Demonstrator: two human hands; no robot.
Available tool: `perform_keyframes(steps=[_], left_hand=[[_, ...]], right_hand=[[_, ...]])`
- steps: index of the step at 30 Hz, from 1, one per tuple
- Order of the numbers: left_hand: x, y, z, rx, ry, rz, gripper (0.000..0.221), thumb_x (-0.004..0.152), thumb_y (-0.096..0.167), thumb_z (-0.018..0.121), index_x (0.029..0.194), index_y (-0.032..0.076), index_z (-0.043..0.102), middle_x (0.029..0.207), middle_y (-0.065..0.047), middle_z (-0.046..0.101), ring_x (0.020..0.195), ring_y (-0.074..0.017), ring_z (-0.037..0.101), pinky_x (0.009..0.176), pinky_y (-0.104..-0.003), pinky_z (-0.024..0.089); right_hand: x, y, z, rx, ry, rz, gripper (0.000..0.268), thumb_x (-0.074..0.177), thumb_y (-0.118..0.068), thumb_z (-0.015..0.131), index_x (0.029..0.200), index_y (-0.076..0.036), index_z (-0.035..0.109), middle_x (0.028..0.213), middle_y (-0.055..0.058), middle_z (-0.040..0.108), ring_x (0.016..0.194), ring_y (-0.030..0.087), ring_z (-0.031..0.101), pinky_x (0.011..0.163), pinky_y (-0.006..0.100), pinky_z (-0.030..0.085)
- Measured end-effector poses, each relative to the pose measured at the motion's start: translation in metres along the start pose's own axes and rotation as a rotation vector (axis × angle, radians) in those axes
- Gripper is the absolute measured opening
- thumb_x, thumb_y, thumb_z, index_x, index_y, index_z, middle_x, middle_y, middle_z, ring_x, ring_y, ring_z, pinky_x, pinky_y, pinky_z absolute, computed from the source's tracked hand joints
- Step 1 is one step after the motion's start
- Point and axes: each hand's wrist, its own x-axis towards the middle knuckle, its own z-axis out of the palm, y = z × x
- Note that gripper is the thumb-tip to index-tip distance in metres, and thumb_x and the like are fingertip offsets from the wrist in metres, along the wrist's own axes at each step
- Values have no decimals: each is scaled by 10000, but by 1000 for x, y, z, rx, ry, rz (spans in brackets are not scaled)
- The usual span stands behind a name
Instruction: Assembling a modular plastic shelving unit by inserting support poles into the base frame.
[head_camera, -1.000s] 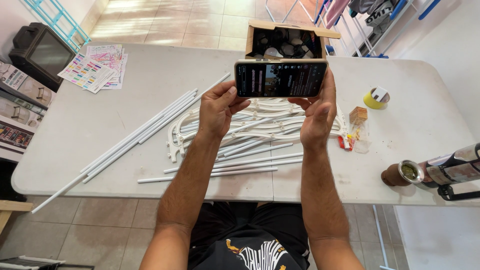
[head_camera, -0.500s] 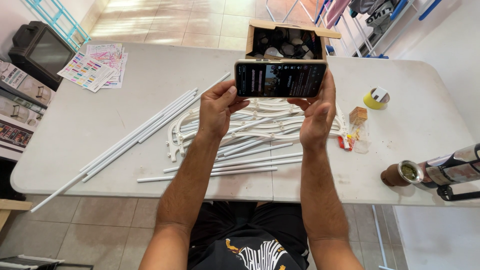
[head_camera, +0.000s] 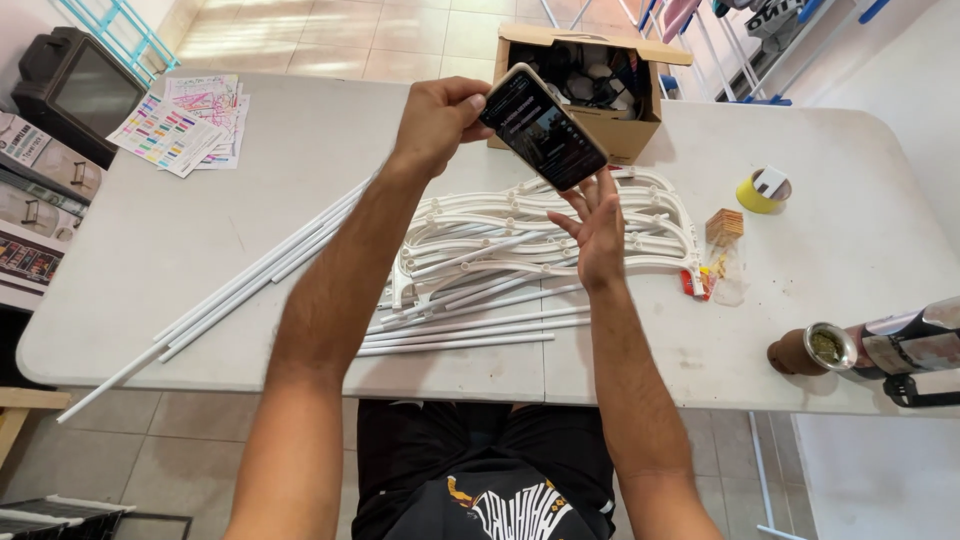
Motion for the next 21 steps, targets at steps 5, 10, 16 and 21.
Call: perform_keyframes(steps=[5, 10, 16, 21], left_hand=[[37, -12, 11, 331, 15, -108, 211, 1003, 64, 590, 997, 103, 797, 994, -38, 770, 849, -104, 725, 733, -184, 675], [83, -54, 14, 532, -2, -12, 254, 975, 62, 566, 952, 123, 811, 936, -15, 770, 816, -122, 715, 719, -232, 661], [160, -123, 12, 744, -23, 64, 280, 939, 68, 555, 1002, 131, 820, 1093, -50, 795, 1040, -210, 724, 873, -336, 590], [208, -160, 13, 796, -29, 50, 318, 947, 57, 514, 1046, 102, 813, 1162, -104, 772, 1099, -279, 710, 944, -371, 586]], right_hand=[[-19, 30, -34, -154, 129, 61, 1017, 909, -761, 427, 1595, -38, 222, 1608, 249, 372, 1421, 387, 481, 1057, 472, 543], [-101, 44, -86, -410, 257, -88, 748, 1013, -554, 462, 1480, 30, 427, 1428, 193, 546, 1234, 302, 599, 965, 397, 575], [-203, 99, -158, -662, 387, 150, 407, 1014, -283, 533, 1291, -2, 634, 1228, 140, 695, 1077, 255, 693, 918, 367, 582], [-216, 110, -153, -849, 384, 95, 403, 1024, -361, 522, 1195, -36, 689, 1124, 86, 728, 1022, 220, 708, 879, 331, 572]])
